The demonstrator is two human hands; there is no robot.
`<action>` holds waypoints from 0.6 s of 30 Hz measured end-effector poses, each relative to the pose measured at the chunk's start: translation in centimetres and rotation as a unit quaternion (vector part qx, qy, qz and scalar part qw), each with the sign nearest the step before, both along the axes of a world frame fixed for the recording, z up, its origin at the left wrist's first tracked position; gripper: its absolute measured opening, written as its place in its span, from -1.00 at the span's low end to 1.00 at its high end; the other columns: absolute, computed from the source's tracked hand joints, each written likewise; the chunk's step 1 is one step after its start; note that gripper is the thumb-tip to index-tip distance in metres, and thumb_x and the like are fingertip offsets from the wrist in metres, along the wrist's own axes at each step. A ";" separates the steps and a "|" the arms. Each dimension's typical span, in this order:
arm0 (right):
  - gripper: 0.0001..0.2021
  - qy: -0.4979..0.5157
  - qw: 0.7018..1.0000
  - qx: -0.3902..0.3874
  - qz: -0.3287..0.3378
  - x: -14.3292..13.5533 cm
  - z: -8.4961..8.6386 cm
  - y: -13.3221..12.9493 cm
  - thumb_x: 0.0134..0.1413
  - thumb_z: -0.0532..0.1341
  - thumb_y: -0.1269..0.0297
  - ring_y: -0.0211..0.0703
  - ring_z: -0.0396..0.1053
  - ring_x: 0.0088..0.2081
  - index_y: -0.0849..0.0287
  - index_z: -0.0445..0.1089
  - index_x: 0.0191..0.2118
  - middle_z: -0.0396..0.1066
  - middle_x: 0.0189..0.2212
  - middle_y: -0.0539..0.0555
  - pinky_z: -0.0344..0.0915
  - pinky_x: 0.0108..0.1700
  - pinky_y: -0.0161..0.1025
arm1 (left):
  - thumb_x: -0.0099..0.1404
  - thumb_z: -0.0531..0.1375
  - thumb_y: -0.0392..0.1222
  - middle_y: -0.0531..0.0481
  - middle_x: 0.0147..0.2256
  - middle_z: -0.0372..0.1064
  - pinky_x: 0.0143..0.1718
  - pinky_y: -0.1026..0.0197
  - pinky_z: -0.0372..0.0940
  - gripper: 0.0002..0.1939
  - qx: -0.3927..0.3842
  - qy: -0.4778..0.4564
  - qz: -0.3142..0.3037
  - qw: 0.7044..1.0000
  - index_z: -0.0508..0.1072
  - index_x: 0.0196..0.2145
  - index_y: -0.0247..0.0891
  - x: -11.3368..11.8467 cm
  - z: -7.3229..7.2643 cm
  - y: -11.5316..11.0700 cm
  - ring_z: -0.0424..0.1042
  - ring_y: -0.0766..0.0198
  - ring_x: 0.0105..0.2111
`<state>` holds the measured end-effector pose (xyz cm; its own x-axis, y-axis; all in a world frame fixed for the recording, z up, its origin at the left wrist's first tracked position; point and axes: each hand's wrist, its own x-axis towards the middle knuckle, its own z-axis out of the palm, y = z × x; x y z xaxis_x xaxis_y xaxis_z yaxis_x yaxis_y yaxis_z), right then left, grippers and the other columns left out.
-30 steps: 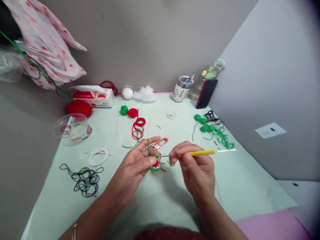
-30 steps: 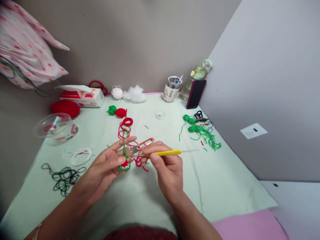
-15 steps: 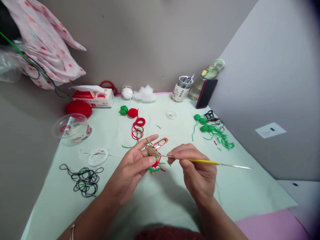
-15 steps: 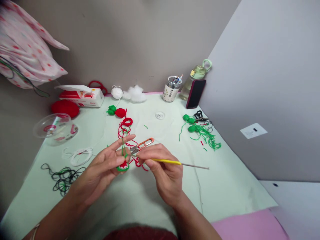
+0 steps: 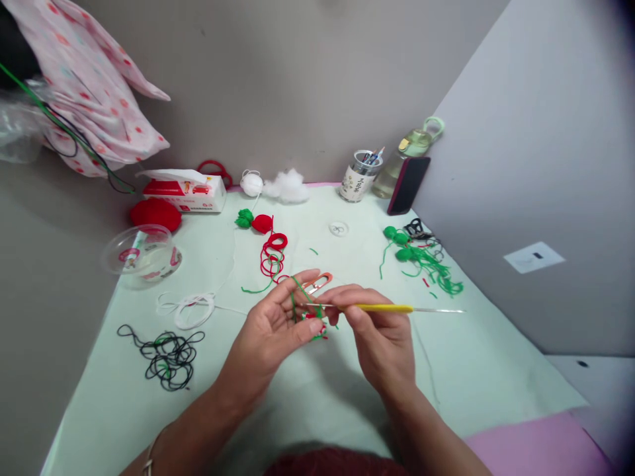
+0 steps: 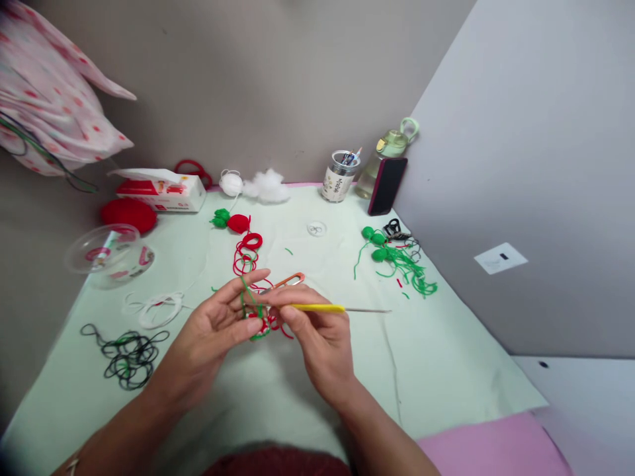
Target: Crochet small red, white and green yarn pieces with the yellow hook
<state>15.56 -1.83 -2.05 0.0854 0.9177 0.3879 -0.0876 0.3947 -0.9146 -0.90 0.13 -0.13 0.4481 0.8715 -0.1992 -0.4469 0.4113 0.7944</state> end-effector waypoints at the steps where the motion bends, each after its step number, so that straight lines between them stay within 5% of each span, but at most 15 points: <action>1: -0.85 0.005 1.000 -0.006 -0.002 0.0 -0.1 -0.1 0.39 0.28 0.21 -0.11 0.56 -0.23 0.01 0.63 -0.10 0.67 -0.18 0.10 0.52 -0.22 -0.16 | 0.24 0.47 -0.22 -0.12 -0.04 0.62 0.07 0.02 0.38 -0.48 -0.003 0.004 0.006 1.000 0.57 0.15 -0.11 0.1 0.0 0.0 0.58 0.00 -0.02; 9: -0.84 0.020 1.000 -0.021 0.006 0.0 0.1 0.2 0.42 0.26 0.24 -0.18 0.55 -0.27 0.00 0.63 -0.09 0.64 -0.18 0.07 0.53 -0.23 -0.23 | 0.26 0.48 -0.19 -0.06 -0.13 0.63 0.02 0.11 0.40 -0.46 -0.024 0.015 0.035 0.999 0.54 0.18 -0.13 0.3 0.1 0.1 0.60 0.10 -0.07; 12: -0.81 -0.070 0.997 0.026 -0.036 -0.4 0.1 -0.2 0.42 0.23 0.32 -0.14 0.55 -0.24 0.01 0.62 -0.07 0.62 -0.20 0.09 0.54 -0.26 -0.20 | 0.22 0.50 -0.23 -0.01 -0.21 0.60 -0.05 0.19 0.40 -0.36 -0.030 0.027 0.072 0.997 0.50 0.24 -0.16 0.6 -0.1 -0.3 0.56 0.19 -0.16; 16: -0.61 -0.318 0.922 0.176 -0.133 -0.8 -0.6 -1.3 0.32 0.26 0.51 -0.06 0.57 -0.09 -0.06 0.58 0.12 0.60 -0.07 0.14 0.56 -0.15 -0.13 | 0.23 0.51 -0.18 0.10 -0.35 0.48 -0.21 0.31 0.34 -0.33 -0.045 0.014 0.089 0.995 0.49 0.27 -0.15 0.9 -0.5 -0.8 0.42 0.36 -0.32; 18: -0.54 -0.352 0.900 0.209 -0.149 -0.7 -0.9 -1.6 0.29 0.29 0.54 -0.02 0.57 -0.03 -0.08 0.54 0.19 0.58 -0.01 0.15 0.56 -0.11 -0.11 | 0.22 0.52 -0.12 0.06 -0.32 0.47 -0.29 0.34 0.29 -0.35 -0.078 -0.007 0.053 0.996 0.52 0.24 -0.18 0.8 -0.6 -0.7 0.37 0.38 -0.35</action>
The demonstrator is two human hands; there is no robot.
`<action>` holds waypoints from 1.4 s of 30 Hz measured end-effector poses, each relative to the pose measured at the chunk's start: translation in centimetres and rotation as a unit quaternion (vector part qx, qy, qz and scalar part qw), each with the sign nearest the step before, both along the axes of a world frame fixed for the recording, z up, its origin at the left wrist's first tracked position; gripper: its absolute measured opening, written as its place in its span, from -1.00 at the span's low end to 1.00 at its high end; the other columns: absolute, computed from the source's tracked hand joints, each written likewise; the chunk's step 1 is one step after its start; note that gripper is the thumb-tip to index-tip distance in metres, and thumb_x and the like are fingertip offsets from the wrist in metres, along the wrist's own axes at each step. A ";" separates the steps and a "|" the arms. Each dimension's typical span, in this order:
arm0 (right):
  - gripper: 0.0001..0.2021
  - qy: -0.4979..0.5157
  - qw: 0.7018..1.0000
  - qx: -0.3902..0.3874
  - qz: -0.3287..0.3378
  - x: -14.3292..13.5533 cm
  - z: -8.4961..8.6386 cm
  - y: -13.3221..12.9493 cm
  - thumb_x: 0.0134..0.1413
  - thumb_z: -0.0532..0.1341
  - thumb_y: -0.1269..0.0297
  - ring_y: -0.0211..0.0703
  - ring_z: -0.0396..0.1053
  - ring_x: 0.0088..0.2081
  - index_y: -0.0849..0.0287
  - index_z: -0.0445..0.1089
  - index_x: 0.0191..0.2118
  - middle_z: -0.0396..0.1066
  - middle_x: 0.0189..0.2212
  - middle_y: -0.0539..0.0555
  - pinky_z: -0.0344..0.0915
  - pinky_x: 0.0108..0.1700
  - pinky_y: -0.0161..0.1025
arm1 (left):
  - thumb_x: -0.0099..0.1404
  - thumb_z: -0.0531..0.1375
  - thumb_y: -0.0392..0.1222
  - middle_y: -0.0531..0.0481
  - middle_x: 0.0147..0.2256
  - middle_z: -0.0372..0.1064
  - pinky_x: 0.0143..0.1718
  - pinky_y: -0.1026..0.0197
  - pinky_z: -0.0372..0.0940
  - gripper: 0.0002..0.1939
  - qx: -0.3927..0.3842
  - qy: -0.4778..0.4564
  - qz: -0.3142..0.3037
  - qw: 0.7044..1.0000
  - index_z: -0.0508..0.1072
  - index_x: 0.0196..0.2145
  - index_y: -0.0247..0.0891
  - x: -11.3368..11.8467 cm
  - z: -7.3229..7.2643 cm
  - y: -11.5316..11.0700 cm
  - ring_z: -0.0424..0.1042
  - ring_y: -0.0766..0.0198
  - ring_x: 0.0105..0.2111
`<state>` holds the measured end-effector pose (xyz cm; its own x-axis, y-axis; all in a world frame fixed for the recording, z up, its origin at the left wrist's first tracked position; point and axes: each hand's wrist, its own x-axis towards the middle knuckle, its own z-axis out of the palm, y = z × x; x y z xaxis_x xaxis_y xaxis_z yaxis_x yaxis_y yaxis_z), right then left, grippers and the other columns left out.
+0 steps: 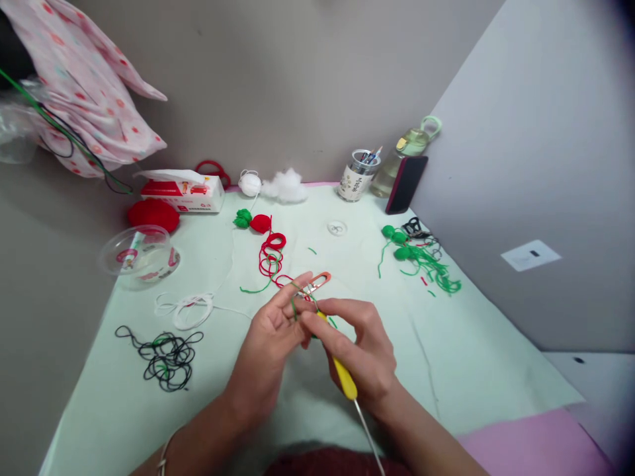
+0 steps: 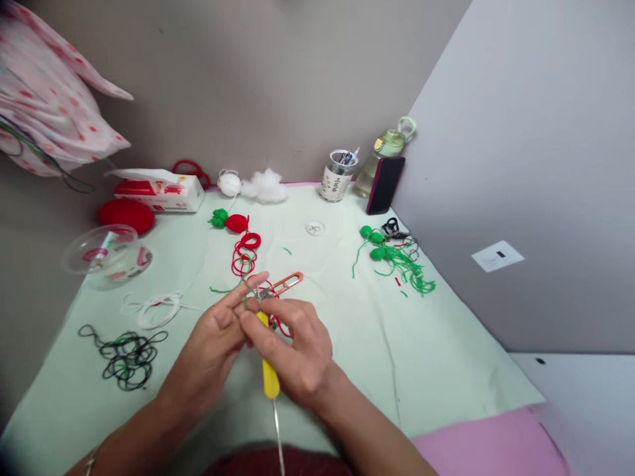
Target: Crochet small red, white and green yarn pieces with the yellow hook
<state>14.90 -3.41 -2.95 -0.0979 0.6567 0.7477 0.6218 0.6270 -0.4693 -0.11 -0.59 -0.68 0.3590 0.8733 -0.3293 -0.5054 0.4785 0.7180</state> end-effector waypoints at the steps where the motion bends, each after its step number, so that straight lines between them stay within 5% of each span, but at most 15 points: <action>1: -0.54 0.018 1.000 -0.001 0.008 0.1 0.0 0.0 0.29 0.29 0.54 -0.02 0.57 -0.03 -0.07 0.54 0.19 0.59 -0.02 0.15 0.55 -0.12 -0.11 | 0.21 0.52 -0.11 0.04 -0.31 0.46 -0.34 0.35 0.26 -0.38 -0.019 -0.014 -0.023 0.999 0.55 0.21 -0.20 -0.1 0.0 0.2 0.34 0.39 -0.38; 4: -0.66 0.176 0.981 -0.066 0.054 0.8 0.7 0.6 0.34 0.25 0.50 -0.08 0.56 -0.19 -0.02 0.60 0.07 0.61 -0.18 0.10 0.52 -0.22 -0.15 | 0.21 0.51 -0.13 0.06 -0.34 0.40 -0.41 0.36 0.20 -0.48 -0.048 -0.039 -0.060 0.996 0.63 0.13 -0.20 -0.7 0.3 0.9 0.25 0.42 -0.43; 8: -0.81 0.351 0.920 -0.141 0.107 1.0 1.5 1.2 0.41 0.24 0.34 -0.15 0.49 -0.36 0.04 0.64 -0.09 0.57 -0.29 0.09 0.46 -0.35 -0.19 | 0.24 0.48 -0.20 0.08 -0.35 0.41 -0.18 0.32 0.30 -0.51 0.013 0.009 0.003 1.000 0.62 0.13 -0.13 -1.0 0.4 1.1 0.37 0.35 -0.29; 12: -0.75 0.257 0.953 -0.130 0.096 0.1 1.5 0.7 0.35 0.27 0.44 -0.14 0.53 -0.23 0.00 0.65 -0.02 0.57 -0.20 0.11 0.48 -0.26 -0.21 | 0.29 0.45 -0.22 0.12 -0.32 0.46 -0.10 0.29 0.33 -0.42 0.085 0.061 0.075 0.992 0.51 0.24 -0.05 -0.4 -0.1 0.4 0.41 0.34 -0.27; 15: -0.68 0.229 0.962 -0.119 0.085 -0.3 1.3 0.5 0.33 0.28 0.51 -0.17 0.53 -0.20 -0.04 0.65 0.02 0.55 -0.17 0.10 0.47 -0.24 -0.26 | 0.28 0.46 -0.20 0.10 -0.30 0.50 -0.06 0.23 0.37 -0.34 0.072 0.050 0.053 0.995 0.45 0.30 -0.08 0.0 -0.4 0.1 0.47 0.29 -0.23; 23: -0.83 0.407 0.874 -0.202 0.170 0.1 0.4 1.6 0.40 0.29 0.29 -0.26 0.49 -0.30 -0.06 0.65 -0.06 0.56 -0.21 0.01 0.47 -0.24 -0.28 | 0.21 0.49 -0.21 0.07 -0.27 0.50 -0.01 0.17 0.38 -0.39 0.040 0.033 0.022 0.998 0.53 0.21 -0.08 -0.2 0.1 0.5 0.54 0.22 -0.17; 34: -0.86 0.438 0.858 -0.225 0.147 0.7 1.0 1.7 0.37 0.31 0.23 -0.28 0.52 -0.34 0.04 0.66 -0.14 0.56 -0.26 0.03 0.49 -0.25 -0.29 | 0.21 0.49 -0.18 0.05 -0.31 0.49 0.12 0.10 0.24 -0.44 -0.005 -0.004 -0.032 0.999 0.59 0.17 -0.11 -0.7 0.6 1.1 0.48 0.18 -0.15; 42: -0.87 0.517 0.784 -0.286 0.188 0.9 2.1 2.3 0.27 0.40 0.17 -0.33 0.44 -0.43 0.08 0.68 -0.23 0.55 -0.36 0.03 0.44 -0.36 -0.37 | 0.19 0.50 -0.23 0.10 -0.37 0.45 0.01 0.19 0.25 -0.53 0.010 -0.007 0.002 1.000 0.66 0.07 -0.07 -1.0 0.8 1.2 0.42 0.27 -0.23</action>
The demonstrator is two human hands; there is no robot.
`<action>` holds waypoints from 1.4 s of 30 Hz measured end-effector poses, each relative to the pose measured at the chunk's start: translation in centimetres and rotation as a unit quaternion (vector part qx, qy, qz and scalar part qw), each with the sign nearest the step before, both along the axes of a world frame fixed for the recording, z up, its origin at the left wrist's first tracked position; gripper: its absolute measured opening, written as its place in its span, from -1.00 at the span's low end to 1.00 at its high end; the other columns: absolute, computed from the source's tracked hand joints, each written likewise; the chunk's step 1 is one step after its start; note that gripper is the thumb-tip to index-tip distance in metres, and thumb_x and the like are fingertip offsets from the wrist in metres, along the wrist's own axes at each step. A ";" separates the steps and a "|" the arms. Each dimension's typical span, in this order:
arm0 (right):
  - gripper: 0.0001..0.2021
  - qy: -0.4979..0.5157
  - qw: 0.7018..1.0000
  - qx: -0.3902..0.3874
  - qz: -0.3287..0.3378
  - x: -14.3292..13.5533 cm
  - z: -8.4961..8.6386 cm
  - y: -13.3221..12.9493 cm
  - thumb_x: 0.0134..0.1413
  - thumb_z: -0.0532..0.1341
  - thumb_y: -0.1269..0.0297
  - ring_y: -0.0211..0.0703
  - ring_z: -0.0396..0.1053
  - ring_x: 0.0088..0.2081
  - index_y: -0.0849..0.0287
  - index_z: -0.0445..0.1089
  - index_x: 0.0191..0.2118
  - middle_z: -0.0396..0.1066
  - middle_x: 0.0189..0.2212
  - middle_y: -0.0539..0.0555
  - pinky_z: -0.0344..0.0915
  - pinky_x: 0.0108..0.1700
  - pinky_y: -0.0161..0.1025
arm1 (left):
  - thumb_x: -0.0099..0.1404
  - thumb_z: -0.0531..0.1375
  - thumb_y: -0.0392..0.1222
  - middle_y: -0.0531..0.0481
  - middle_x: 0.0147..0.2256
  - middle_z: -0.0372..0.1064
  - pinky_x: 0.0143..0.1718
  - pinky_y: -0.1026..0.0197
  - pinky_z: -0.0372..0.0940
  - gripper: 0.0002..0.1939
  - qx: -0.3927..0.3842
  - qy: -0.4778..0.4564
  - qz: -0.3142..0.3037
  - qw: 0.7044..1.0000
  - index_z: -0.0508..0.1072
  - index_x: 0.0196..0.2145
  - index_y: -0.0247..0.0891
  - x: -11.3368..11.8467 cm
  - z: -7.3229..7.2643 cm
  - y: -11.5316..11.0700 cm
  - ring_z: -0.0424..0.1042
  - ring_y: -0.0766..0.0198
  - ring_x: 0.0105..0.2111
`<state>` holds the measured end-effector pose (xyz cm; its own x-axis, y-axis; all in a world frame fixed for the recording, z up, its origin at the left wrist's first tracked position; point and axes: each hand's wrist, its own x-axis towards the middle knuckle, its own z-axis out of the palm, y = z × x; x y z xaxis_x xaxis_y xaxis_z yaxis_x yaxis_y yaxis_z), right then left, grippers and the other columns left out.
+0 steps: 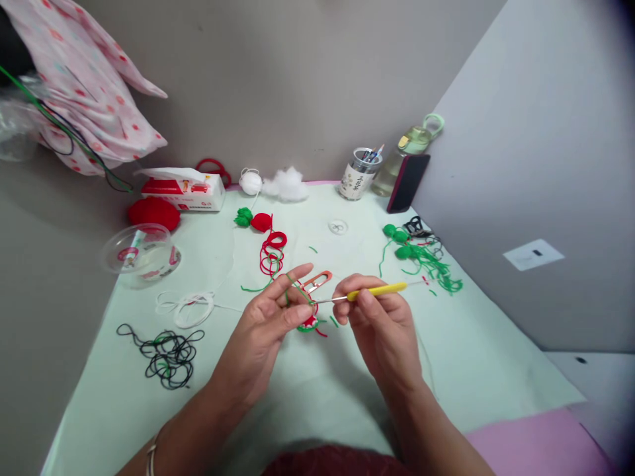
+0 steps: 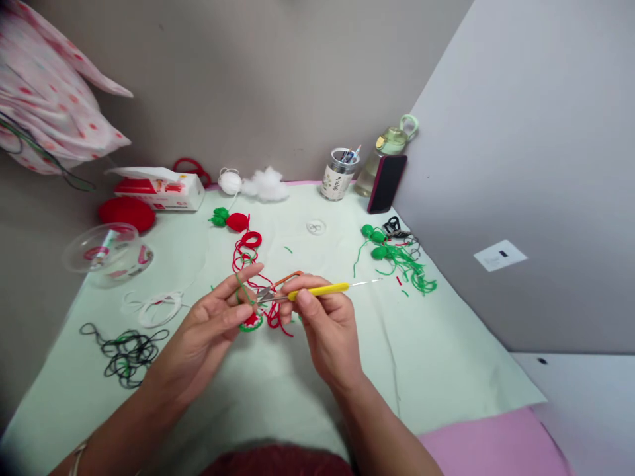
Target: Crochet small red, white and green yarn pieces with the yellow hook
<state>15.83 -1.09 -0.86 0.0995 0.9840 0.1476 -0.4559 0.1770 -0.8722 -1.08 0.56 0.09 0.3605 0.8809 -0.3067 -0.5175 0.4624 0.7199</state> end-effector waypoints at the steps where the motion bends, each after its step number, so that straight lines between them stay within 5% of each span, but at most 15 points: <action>1: -0.87 0.005 1.000 -0.009 0.007 0.0 0.0 0.0 0.27 0.40 0.17 -0.34 0.44 -0.43 0.08 0.68 -0.22 0.55 -0.35 0.04 0.43 -0.36 -0.38 | 0.19 0.49 -0.24 0.09 -0.36 0.47 0.01 0.19 0.25 -0.53 0.002 -0.001 0.002 1.000 0.66 0.07 -0.07 0.0 0.1 0.0 0.43 0.26 -0.22; 12: -0.81 -0.178 0.976 0.123 -0.007 0.7 -0.9 -0.8 0.39 0.29 0.28 -0.17 0.49 -0.28 -0.08 0.67 -0.05 0.58 -0.19 0.10 0.44 -0.30 -0.21 | 0.20 0.50 -0.16 0.01 -0.30 0.49 -0.06 0.14 0.26 -0.37 0.005 0.034 -0.022 0.999 0.56 0.22 -0.09 -0.5 0.2 0.1 0.43 0.18 -0.20; 17: -0.81 -0.220 0.965 0.141 -0.014 1.2 -0.5 -1.0 0.39 0.30 0.27 -0.15 0.50 -0.26 -0.09 0.68 -0.06 0.58 -0.18 0.11 0.47 -0.30 -0.21 | 0.20 0.50 -0.19 0.07 -0.36 0.39 -0.13 0.22 0.25 -0.49 0.004 0.026 -0.028 0.999 0.64 0.12 -0.09 -1.0 0.3 0.4 0.34 0.28 -0.30; 26: -0.84 -0.152 0.980 0.131 -0.002 1.2 -0.5 -0.7 0.37 0.31 0.21 -0.13 0.51 -0.32 -0.02 0.69 -0.11 0.58 -0.30 0.11 0.48 -0.33 -0.17 | 0.15 0.51 -0.17 0.07 -0.40 0.42 -0.24 0.26 0.27 -0.60 0.033 0.041 -0.006 0.999 0.72 -0.02 -0.08 -1.0 0.4 0.5 0.33 0.33 -0.38; 35: -0.83 -0.162 0.982 0.101 0.007 -0.1 -0.9 -0.7 0.38 0.30 0.28 -0.12 0.55 -0.24 -0.06 0.68 -0.08 0.67 -0.15 0.12 0.54 -0.24 -0.17 | 0.22 0.50 -0.11 0.03 -0.26 0.64 -0.03 0.17 0.36 -0.62 0.079 0.083 -0.032 0.993 0.68 0.01 0.02 -0.5 -0.3 0.0 0.52 0.20 -0.21; 39: -0.84 -0.141 0.987 0.082 0.007 -0.3 -1.0 -0.6 0.37 0.31 0.23 -0.15 0.55 -0.30 -0.05 0.68 -0.08 0.67 -0.16 0.11 0.53 -0.25 -0.18 | 0.30 0.44 -0.10 0.03 -0.26 0.62 -0.04 0.19 0.33 -0.87 0.095 0.098 -0.001 0.991 0.68 -0.19 -0.08 -0.5 -0.4 0.0 0.51 0.20 -0.20; 42: -0.84 -0.131 0.989 0.061 0.007 -0.4 -1.1 -0.5 0.35 0.33 0.18 -0.15 0.56 -0.32 -0.01 0.68 -0.09 0.66 -0.23 0.10 0.54 -0.26 -0.18 | 0.29 0.44 -0.10 0.02 -0.32 0.57 -0.12 0.20 0.32 -0.87 0.103 0.103 0.011 0.989 0.61 -0.33 -0.16 -0.3 -0.3 0.0 0.49 0.19 -0.23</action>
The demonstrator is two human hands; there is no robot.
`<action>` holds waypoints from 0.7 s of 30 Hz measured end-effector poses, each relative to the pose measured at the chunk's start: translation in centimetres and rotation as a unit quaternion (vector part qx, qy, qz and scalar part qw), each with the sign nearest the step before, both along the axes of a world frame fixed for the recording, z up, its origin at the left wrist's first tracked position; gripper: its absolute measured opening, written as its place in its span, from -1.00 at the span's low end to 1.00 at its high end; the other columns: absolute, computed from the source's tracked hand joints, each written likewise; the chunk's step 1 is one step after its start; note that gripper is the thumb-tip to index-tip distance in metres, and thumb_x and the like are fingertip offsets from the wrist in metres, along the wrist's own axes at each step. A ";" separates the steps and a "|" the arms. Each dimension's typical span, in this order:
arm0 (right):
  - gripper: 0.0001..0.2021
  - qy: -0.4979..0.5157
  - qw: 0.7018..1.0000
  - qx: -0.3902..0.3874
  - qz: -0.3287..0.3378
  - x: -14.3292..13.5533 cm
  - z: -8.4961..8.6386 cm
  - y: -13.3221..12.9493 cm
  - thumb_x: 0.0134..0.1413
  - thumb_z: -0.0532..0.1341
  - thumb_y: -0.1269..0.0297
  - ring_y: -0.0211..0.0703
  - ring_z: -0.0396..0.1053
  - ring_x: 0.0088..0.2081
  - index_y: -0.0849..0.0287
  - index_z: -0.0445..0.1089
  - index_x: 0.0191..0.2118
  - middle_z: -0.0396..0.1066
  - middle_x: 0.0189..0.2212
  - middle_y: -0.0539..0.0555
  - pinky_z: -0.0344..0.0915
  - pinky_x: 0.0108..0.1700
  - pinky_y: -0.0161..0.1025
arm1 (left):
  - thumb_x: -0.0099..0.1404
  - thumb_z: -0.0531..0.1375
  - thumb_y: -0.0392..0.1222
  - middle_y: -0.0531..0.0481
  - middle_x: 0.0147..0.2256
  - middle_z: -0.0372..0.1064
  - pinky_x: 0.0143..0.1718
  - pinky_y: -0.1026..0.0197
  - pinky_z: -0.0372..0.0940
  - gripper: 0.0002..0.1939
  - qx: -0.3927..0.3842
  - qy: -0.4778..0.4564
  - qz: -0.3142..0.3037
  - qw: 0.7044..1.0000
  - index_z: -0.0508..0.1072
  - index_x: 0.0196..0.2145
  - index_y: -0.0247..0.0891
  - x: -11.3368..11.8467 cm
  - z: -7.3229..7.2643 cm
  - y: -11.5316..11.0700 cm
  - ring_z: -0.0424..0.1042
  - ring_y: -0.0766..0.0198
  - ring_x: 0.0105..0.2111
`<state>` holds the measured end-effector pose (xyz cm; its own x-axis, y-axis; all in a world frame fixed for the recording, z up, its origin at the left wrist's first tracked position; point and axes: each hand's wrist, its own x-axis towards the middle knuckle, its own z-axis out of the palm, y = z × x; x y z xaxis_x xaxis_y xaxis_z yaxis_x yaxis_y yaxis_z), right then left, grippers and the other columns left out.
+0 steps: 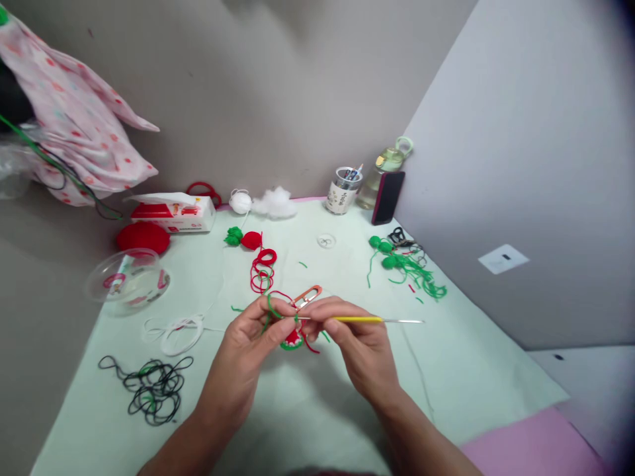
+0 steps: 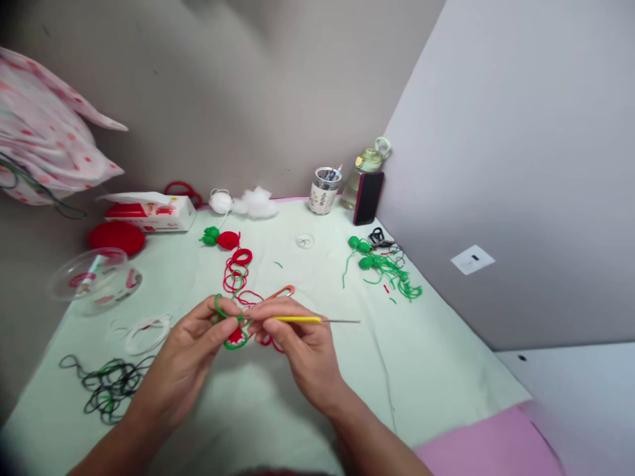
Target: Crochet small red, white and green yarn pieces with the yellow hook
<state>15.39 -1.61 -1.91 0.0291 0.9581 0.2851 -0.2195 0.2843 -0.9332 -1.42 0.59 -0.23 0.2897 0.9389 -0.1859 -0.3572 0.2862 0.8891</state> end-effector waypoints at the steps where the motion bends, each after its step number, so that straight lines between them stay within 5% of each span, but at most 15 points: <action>1: -0.84 0.005 1.000 -0.009 0.002 0.0 0.0 0.0 0.34 0.34 0.17 -0.15 0.57 -0.33 0.01 0.68 -0.10 0.66 -0.24 0.10 0.55 -0.26 -0.18 | 0.28 0.45 -0.09 0.02 -0.35 0.55 -0.15 0.21 0.32 -0.84 -0.002 0.001 0.002 1.000 0.60 -0.35 -0.17 0.0 0.0 0.0 0.48 0.19 -0.25; 5: -0.75 0.039 0.999 -0.028 -0.010 0.2 -0.2 0.3 0.38 0.29 0.09 -0.16 0.61 -0.33 0.08 0.67 -0.09 0.67 -0.24 0.12 0.59 -0.24 -0.20 | 0.16 0.53 -0.04 0.09 -0.42 0.47 -0.25 0.31 0.28 -0.74 -0.035 0.006 0.049 0.998 0.57 -0.39 -0.19 -0.1 0.1 0.5 0.39 0.30 -0.35; 9: -0.76 0.081 0.991 -0.027 -0.102 0.9 0.1 0.7 0.38 0.29 0.10 -0.21 0.59 -0.42 0.10 0.67 -0.19 0.66 -0.37 0.08 0.59 -0.30 -0.26 | 0.05 0.59 -0.03 0.14 -0.44 0.43 -0.34 0.39 0.23 -0.68 -0.060 0.005 0.102 0.993 0.57 -0.40 -0.19 -0.6 0.0 1.2 0.31 0.36 -0.38; 21: -0.68 0.075 0.984 -0.060 -0.153 1.0 0.6 1.1 0.24 0.38 -0.01 -0.16 0.53 -0.57 0.18 0.65 -0.28 0.59 -0.57 0.07 0.54 -0.48 -0.24 | -0.03 0.61 -0.02 0.13 -0.46 0.44 -0.36 0.38 0.25 -0.64 -0.074 0.017 0.103 0.992 0.58 -0.42 -0.21 -0.6 -0.1 1.6 0.31 0.36 -0.40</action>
<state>16.41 -0.51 -1.31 0.3549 0.9242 0.1413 -0.2786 0.2488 -0.9276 -2.06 2.16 -0.38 0.0864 0.9389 -0.3331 -0.3923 0.3394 0.8549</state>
